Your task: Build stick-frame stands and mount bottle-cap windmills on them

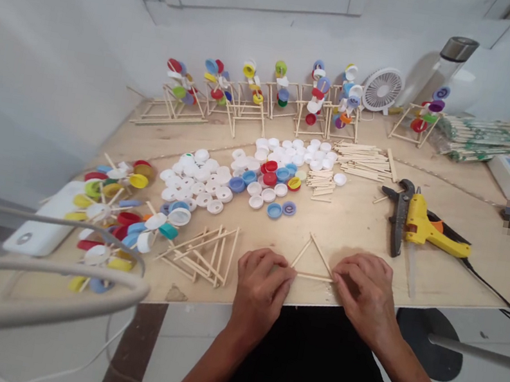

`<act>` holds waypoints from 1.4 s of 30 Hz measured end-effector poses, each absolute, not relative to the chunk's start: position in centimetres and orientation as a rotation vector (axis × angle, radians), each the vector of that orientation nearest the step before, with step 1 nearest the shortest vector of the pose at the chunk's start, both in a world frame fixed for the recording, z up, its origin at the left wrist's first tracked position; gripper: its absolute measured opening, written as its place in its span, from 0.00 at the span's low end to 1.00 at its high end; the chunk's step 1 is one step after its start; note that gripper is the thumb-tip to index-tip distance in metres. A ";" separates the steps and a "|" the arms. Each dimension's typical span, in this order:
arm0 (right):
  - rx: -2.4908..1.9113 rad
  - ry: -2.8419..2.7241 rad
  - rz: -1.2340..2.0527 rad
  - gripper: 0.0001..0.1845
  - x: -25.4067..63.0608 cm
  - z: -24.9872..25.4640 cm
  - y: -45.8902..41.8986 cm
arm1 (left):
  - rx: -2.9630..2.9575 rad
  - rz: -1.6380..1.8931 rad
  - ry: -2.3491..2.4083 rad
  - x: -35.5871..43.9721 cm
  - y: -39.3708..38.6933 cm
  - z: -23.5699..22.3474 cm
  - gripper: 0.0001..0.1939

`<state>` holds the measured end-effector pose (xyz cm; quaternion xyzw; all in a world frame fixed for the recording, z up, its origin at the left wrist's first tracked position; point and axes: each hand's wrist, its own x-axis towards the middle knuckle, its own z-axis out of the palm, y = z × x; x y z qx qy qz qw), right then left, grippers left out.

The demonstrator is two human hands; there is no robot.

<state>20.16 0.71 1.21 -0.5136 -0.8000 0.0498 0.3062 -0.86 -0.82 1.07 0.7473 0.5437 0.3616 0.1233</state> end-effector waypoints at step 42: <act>-1.424 -1.683 0.353 0.06 21.3 0.9 -0.4 | 2.704 0.189 1.203 1.9 8.3 4.3 0.12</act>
